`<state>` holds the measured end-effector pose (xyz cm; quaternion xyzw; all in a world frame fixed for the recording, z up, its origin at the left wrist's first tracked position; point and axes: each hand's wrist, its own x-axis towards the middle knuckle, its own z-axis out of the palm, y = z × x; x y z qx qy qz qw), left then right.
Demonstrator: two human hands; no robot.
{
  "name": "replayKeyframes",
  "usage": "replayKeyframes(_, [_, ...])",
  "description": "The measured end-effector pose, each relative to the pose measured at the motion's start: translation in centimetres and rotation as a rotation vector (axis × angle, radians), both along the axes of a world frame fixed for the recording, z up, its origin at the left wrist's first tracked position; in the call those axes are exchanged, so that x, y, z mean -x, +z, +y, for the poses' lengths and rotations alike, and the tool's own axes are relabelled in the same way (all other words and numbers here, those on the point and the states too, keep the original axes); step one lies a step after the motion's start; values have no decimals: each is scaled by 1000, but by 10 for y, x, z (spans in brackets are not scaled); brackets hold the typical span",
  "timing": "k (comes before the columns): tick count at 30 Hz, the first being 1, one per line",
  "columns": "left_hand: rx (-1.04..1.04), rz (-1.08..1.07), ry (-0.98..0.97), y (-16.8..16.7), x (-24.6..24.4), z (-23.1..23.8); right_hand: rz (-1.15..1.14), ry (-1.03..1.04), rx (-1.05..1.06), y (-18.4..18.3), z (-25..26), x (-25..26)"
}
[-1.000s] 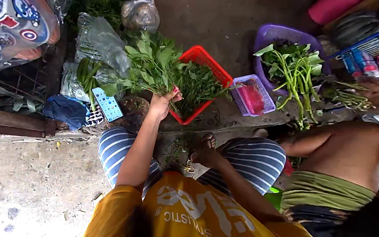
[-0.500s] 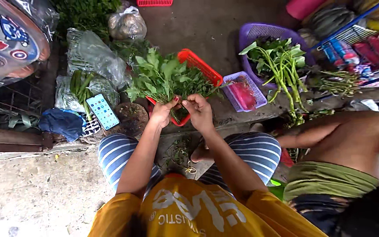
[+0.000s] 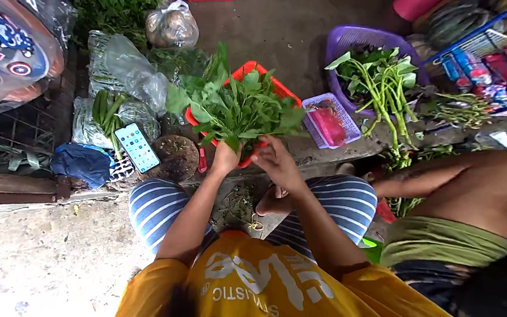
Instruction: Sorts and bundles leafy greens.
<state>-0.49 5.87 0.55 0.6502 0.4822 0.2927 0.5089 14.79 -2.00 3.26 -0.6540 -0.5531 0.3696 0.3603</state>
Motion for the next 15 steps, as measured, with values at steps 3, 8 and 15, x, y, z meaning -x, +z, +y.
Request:
replayKeyframes(3, [-178, -21, -73, -8, -12, -8, 187, -131, -85, 6, 12, 18])
replayKeyframes(8, [-91, 440, -197, 8, -31, -16, 460, -352, -94, -8, 28, 31])
replayKeyframes(15, [-213, 645, -327, 3, -47, -38, 769, -604, 111, -20, 40, 14])
